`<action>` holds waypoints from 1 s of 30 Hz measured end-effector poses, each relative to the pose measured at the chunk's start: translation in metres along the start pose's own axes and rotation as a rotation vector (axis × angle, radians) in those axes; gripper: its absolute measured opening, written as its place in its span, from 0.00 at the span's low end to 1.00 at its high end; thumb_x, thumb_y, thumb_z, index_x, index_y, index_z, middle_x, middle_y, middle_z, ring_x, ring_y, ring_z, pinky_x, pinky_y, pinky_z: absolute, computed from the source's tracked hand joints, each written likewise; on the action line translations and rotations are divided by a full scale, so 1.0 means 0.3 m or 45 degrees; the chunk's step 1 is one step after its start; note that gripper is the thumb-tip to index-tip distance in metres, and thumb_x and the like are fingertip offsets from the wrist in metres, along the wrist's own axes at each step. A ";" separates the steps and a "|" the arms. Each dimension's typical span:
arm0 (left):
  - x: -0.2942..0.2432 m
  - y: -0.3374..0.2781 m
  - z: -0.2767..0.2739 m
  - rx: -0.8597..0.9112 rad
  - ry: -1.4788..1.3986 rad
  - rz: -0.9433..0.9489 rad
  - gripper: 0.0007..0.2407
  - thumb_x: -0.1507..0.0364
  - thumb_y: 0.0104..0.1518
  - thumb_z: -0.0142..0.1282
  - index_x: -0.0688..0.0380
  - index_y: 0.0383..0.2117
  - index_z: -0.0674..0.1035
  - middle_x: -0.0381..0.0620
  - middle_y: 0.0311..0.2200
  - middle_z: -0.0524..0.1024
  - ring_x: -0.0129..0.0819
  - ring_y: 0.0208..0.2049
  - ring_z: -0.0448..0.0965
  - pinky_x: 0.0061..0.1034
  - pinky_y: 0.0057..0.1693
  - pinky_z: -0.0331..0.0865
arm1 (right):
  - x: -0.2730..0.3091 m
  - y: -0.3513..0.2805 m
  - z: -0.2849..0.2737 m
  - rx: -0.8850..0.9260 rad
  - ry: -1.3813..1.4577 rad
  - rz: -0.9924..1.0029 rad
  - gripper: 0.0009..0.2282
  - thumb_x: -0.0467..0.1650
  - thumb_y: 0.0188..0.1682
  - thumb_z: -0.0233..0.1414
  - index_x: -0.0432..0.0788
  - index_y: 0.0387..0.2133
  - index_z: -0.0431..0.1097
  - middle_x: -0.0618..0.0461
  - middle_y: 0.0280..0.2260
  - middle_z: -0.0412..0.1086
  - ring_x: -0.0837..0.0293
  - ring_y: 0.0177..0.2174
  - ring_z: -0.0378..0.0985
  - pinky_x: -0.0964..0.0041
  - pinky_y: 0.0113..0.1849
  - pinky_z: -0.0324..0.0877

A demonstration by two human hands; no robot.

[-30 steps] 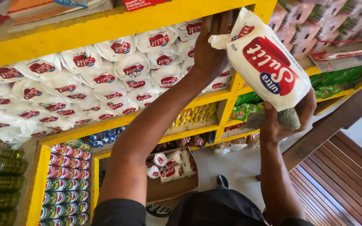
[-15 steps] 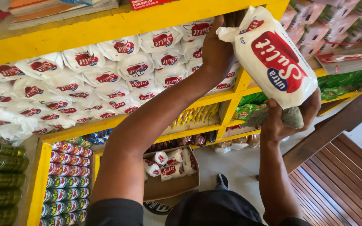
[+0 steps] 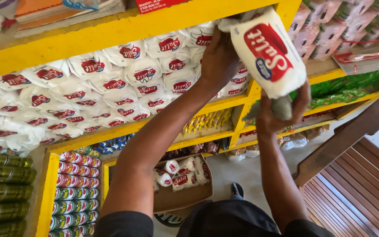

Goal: Cleaning individual bags of product with a cloth and organizing them on grocery store shelves.

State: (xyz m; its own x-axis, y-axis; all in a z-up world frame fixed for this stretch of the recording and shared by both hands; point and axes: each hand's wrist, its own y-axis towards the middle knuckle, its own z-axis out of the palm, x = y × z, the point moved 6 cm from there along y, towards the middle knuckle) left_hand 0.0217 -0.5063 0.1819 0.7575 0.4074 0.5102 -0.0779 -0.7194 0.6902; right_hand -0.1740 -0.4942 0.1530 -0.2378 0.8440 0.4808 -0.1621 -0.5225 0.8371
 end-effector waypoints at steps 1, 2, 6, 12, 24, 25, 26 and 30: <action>0.000 -0.002 0.000 0.034 -0.059 0.025 0.22 0.63 0.61 0.55 0.70 0.55 0.74 0.62 0.57 0.73 0.55 0.60 0.68 0.46 0.70 0.49 | -0.015 -0.010 0.011 -0.050 -0.072 -0.044 0.33 0.17 0.45 0.66 0.40 0.62 0.57 0.42 0.56 0.65 0.45 0.53 0.72 0.50 0.57 0.72; 0.003 -0.006 0.000 0.068 -0.118 0.049 0.30 0.56 0.59 0.60 0.70 0.60 0.71 0.66 0.61 0.69 0.59 0.64 0.64 0.50 0.71 0.43 | -0.029 -0.021 0.025 -0.098 -0.144 -0.088 0.36 0.15 0.43 0.68 0.42 0.62 0.58 0.44 0.56 0.66 0.46 0.52 0.74 0.52 0.55 0.75; 0.011 0.001 -0.052 -0.089 -0.180 -0.024 0.21 0.68 0.57 0.58 0.75 0.52 0.75 0.70 0.55 0.73 0.58 0.59 0.69 0.44 0.69 0.51 | -0.058 -0.015 0.119 -0.161 -0.095 -0.171 0.37 0.16 0.41 0.70 0.44 0.63 0.57 0.45 0.57 0.66 0.45 0.52 0.77 0.53 0.54 0.81; 0.018 -0.011 -0.065 -0.144 -0.285 -0.028 0.22 0.68 0.56 0.59 0.71 0.54 0.74 0.65 0.56 0.73 0.56 0.61 0.67 0.45 0.71 0.47 | -0.075 0.054 0.240 -0.089 0.000 -0.095 0.35 0.15 0.45 0.65 0.44 0.64 0.57 0.44 0.60 0.64 0.45 0.55 0.75 0.53 0.54 0.81; -0.029 -0.041 0.067 0.054 0.072 0.038 0.23 0.70 0.64 0.46 0.75 0.63 0.67 0.70 0.62 0.66 0.61 0.67 0.59 0.52 0.73 0.38 | -0.038 0.114 0.322 0.006 -0.377 -0.067 0.31 0.23 0.41 0.70 0.44 0.58 0.63 0.46 0.54 0.69 0.43 0.49 0.80 0.55 0.50 0.78; -0.024 -0.035 0.066 0.040 0.117 0.020 0.23 0.70 0.64 0.47 0.74 0.62 0.67 0.67 0.62 0.67 0.58 0.66 0.60 0.50 0.74 0.38 | -0.043 0.119 0.329 -0.009 -0.429 -0.111 0.31 0.24 0.41 0.70 0.46 0.57 0.64 0.48 0.53 0.70 0.46 0.46 0.82 0.57 0.45 0.81; -0.030 -0.045 0.063 0.036 0.153 0.004 0.22 0.70 0.64 0.48 0.73 0.62 0.68 0.65 0.62 0.68 0.55 0.66 0.61 0.48 0.74 0.39 | -0.046 0.110 0.328 -0.017 -0.487 -0.146 0.30 0.25 0.40 0.71 0.47 0.57 0.65 0.49 0.53 0.71 0.48 0.43 0.85 0.59 0.40 0.85; -0.036 -0.048 0.067 0.022 0.162 0.016 0.22 0.72 0.64 0.49 0.80 0.60 0.68 0.70 0.60 0.69 0.57 0.64 0.65 0.50 0.74 0.41 | -0.076 0.149 0.362 0.102 -0.557 -0.166 0.30 0.28 0.43 0.70 0.47 0.59 0.63 0.48 0.56 0.69 0.46 0.46 0.85 0.57 0.41 0.82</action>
State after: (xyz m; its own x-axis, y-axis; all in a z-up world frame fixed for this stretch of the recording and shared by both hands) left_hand 0.0275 -0.5116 0.1562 0.6683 0.4656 0.5801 -0.0745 -0.7341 0.6750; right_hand -0.0719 -0.5236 0.2077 0.2088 0.8828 0.4208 -0.0855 -0.4121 0.9071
